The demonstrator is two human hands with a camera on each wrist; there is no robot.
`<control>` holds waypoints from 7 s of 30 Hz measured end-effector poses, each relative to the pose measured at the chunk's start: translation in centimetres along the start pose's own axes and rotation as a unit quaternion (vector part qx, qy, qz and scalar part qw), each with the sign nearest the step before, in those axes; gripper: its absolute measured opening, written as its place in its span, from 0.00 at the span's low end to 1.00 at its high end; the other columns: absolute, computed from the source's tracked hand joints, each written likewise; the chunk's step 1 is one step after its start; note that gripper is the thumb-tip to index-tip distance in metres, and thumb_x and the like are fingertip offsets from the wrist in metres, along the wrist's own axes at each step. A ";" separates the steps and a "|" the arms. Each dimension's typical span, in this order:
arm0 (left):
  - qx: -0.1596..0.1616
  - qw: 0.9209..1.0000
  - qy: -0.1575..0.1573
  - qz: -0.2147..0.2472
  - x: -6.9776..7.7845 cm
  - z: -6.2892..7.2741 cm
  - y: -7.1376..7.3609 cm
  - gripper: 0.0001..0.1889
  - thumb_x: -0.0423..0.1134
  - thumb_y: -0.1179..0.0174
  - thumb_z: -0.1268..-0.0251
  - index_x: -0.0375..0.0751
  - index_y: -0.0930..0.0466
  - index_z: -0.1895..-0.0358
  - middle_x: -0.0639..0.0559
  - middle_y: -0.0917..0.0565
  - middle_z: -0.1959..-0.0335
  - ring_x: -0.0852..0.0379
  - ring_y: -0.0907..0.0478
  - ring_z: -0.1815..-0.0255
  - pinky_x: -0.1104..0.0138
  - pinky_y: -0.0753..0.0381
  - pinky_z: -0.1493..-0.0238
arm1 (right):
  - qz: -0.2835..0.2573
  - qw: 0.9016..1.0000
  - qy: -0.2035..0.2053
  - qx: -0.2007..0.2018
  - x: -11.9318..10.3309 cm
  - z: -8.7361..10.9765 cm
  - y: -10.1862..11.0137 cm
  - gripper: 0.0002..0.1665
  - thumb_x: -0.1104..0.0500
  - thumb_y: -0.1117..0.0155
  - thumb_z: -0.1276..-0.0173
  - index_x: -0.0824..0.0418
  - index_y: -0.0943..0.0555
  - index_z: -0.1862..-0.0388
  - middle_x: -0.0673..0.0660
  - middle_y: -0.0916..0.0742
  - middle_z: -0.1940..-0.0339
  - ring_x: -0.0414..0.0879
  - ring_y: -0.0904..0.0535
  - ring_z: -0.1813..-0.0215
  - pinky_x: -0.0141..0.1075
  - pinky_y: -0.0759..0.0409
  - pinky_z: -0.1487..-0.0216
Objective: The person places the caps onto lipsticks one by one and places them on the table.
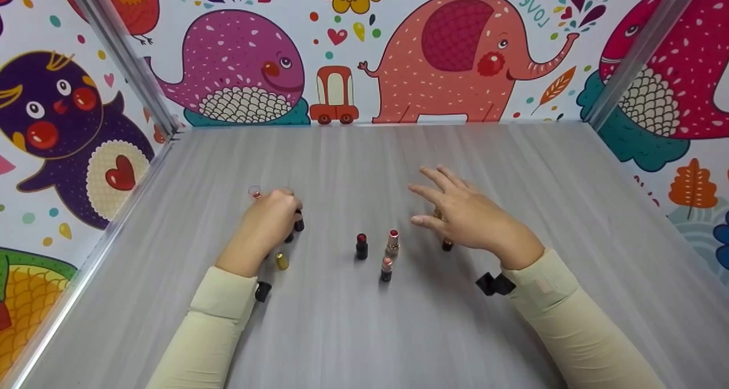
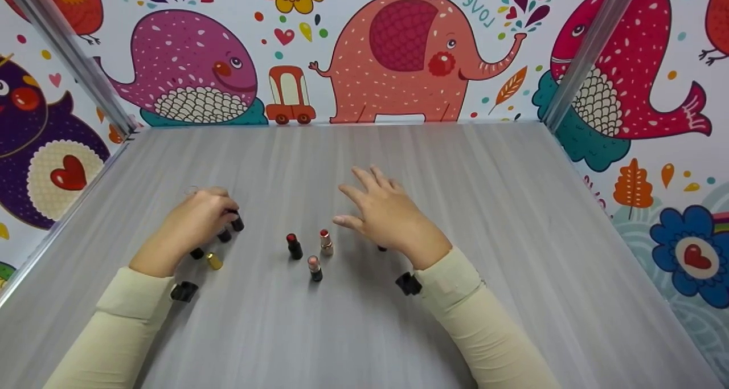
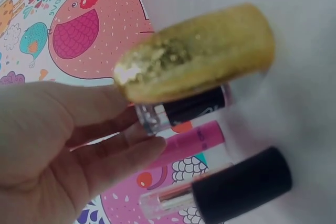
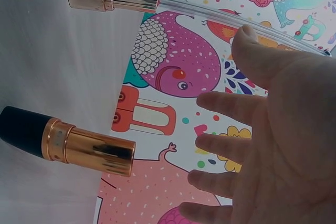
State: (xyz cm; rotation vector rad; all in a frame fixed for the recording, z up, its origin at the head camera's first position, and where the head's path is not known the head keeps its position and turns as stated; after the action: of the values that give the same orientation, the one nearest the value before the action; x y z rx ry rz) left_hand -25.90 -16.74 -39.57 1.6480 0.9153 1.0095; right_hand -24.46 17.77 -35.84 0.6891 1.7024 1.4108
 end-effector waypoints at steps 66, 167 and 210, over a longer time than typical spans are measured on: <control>-0.015 1.000 -0.014 0.022 -0.7 -0.4 0.2 0.04 0.23 0.33 0.32 0.31 0.10 0.64 0.40 0.10 0.62 0.44 0.13 0.61 0.52 0.12 0.55 | -0.327 0.939 0.029 -0.105 11.0 0.7 -6.9 0.12 0.61 0.18 0.35 0.61 0.10 0.54 0.48 0.16 0.69 0.39 0.23 0.68 0.28 0.25 0.65; 0.022 0.999 -0.031 -0.022 0.8 0.1 0.9 0.03 0.26 0.31 0.31 0.32 0.12 0.65 0.41 0.12 0.66 0.45 0.14 0.64 0.54 0.13 0.61 | -0.226 0.962 0.065 0.136 0.7 2.8 0.6 0.15 0.65 0.17 0.38 0.57 0.07 0.52 0.46 0.09 0.61 0.40 0.14 0.62 0.33 0.13 0.61; 0.137 0.914 -0.150 0.352 9.7 2.0 4.2 0.09 0.35 0.26 0.33 0.40 0.08 0.52 0.54 0.07 0.57 0.63 0.09 0.56 0.62 0.11 0.48 | -0.201 0.958 0.124 0.162 -1.2 3.5 0.6 0.17 0.66 0.17 0.38 0.55 0.08 0.51 0.44 0.10 0.62 0.38 0.13 0.63 0.35 0.12 0.65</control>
State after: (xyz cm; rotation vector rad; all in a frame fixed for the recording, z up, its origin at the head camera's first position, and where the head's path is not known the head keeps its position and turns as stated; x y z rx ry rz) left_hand -19.90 -9.67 -34.03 2.3789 0.2430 1.0700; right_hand -20.94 18.84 -35.17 0.3126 2.1564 0.9705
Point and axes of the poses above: each hand's wrist, its own z-axis away from the middle knuckle, its own y-axis out of the back of the hand, x = y × z, the point moved 2 cm from there along -z, towards the middle knuckle
